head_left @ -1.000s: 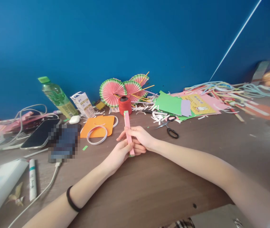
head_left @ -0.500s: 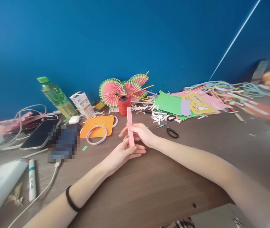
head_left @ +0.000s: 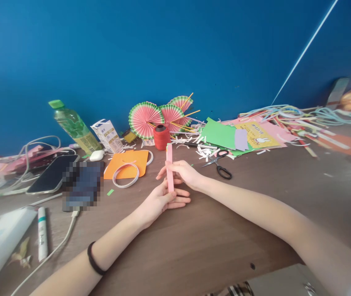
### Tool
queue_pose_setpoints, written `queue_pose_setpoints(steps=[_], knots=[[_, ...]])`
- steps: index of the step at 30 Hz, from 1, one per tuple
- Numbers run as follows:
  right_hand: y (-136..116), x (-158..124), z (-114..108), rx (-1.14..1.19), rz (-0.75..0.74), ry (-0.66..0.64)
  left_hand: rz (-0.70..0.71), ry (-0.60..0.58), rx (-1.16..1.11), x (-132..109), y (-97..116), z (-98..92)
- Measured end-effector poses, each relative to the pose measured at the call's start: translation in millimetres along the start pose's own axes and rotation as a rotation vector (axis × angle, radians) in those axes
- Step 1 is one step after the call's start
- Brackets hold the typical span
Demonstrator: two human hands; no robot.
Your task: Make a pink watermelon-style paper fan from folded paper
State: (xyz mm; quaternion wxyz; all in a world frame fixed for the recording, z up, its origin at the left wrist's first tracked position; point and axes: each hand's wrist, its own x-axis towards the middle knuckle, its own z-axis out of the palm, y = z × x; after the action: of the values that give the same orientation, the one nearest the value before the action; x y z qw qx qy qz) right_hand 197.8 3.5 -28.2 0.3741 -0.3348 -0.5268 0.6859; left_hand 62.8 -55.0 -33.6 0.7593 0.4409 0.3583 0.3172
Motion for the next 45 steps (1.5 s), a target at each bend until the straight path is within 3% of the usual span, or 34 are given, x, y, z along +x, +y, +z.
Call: queue_pose_setpoints(steps=[6,13,23,31,45], knots=[[4,3,-4,0.067,0.018,0.015,0.006,0.006,-0.007,0,-1,-0.2],[-2,5,-9,0.108,-0.045,0.124,-0.025,0.024,0.019,-2,3,4.5],[-2,8,-15,0.125,-0.169,0.174,-0.035,0.008,0.076,-4,3,5.6],[-2,9,-17,0.176,-0.107,0.126,-0.054,0.030,0.104,-4,4,6.9],[-11,10,-19,0.289,-0.047,0.156,-0.062,-0.019,0.133,-3,2,3.5]])
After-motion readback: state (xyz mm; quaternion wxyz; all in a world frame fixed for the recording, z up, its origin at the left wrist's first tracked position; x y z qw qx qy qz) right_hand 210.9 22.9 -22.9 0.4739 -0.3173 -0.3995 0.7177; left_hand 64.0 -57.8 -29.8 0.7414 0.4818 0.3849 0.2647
